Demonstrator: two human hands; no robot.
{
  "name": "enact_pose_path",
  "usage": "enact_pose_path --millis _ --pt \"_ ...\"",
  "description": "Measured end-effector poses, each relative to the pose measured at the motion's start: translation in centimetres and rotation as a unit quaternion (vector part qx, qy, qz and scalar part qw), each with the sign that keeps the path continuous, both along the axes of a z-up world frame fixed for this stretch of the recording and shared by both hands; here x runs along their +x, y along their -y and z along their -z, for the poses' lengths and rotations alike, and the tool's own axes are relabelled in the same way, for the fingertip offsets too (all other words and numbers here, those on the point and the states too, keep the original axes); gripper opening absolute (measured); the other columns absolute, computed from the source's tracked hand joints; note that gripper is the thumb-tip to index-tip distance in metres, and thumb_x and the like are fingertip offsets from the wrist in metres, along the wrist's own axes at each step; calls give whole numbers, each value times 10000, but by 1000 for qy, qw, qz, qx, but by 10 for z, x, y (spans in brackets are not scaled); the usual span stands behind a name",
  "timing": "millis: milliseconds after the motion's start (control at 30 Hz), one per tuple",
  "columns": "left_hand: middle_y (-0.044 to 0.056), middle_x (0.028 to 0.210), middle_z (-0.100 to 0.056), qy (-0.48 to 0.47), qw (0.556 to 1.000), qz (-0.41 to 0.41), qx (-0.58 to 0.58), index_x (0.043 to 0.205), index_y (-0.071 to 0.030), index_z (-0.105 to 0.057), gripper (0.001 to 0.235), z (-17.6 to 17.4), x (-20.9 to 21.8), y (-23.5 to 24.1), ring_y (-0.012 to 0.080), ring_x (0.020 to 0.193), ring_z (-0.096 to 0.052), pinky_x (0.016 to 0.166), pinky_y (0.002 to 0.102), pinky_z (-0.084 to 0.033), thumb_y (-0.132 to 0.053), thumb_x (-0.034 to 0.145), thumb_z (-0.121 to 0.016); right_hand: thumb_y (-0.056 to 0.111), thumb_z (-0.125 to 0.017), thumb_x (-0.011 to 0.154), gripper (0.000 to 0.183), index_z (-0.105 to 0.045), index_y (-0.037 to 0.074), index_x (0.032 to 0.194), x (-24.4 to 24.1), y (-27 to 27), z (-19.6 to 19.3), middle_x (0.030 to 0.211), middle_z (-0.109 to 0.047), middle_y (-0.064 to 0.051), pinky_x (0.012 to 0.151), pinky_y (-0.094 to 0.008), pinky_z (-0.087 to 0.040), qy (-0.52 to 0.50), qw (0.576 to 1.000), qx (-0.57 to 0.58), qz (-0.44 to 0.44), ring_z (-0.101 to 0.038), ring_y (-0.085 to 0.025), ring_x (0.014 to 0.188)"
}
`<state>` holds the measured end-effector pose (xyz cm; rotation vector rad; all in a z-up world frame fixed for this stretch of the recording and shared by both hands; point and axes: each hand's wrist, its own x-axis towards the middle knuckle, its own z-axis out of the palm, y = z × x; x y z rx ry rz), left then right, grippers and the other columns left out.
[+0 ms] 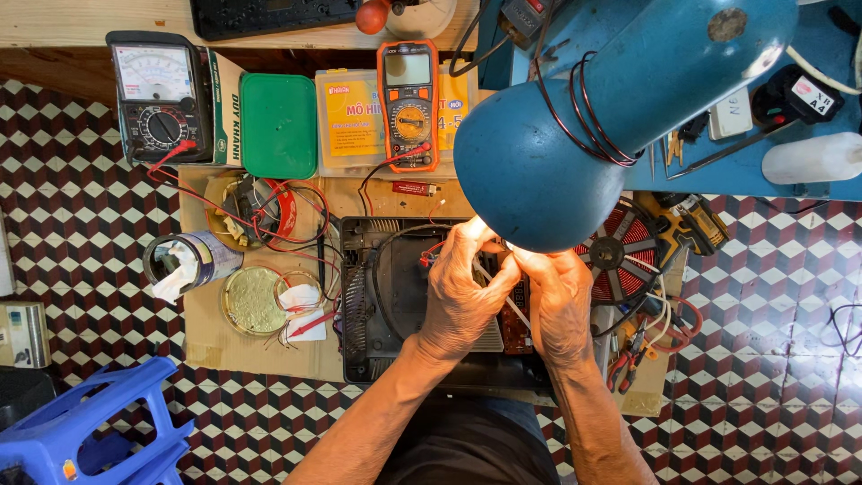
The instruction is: The person handles a red circular fan coil and a small circuit board on a cluttered workbench. They connect wires to the board, rotate the coil to inspect it, and repeatedly attach and detach the coil's connector to the board.
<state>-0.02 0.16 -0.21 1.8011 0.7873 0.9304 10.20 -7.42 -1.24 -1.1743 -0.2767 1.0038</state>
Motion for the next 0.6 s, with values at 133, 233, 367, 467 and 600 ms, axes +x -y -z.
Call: enact_pose_path --millis 133,233,367,467,600 --pt "85 1161 -681 -6 1000 6 -15 1352 -44 -533 516 1 1 -1 178 1006 -708 902 304 -613 -11 898 -775 103 -625 1005 181 -688 -19 1123 1 0 4 1103 -696 -88 1036 -377 -492 7 1000 6 0 -638 -154 1063" --pt "86 1166 -686 -3 1000 6 -2 1348 -43 -531 509 2 1 -2 180 1011 -704 889 293 -617 -19 905 -780 105 -624 1016 177 -693 -24 1117 2 2 6 1113 -698 -90 1057 -386 -484 5 1000 7 1 -634 -165 1092" --pt "86 1138 -681 -14 1000 0 -9 1344 -40 -538 505 2 2 -2 166 973 -701 871 288 -620 -29 903 -783 119 -608 1007 197 -698 -22 1111 3 3 8 1123 -712 -89 1065 -384 -475 -4 1000 -2 5 -643 -172 1102" --pt "89 1147 -680 -3 1000 -4 3 1350 -37 -539 502 -1 2 -3 164 967 -699 862 286 -616 -32 909 -779 126 -591 1031 203 -687 -24 1128 3 3 6 1146 -697 -91 1094 -384 -478 3 1000 5 2 -642 -169 1123" --pt "80 1131 -692 -31 999 -17 6 1310 -48 -581 459 -12 2 -3 138 903 -692 807 271 -603 -48 905 -798 176 -548 1069 273 -666 -29 1206 -1 -1 -2 1192 -681 -93 1054 -386 -492 -2 1000 23 -1 -630 -173 1130"
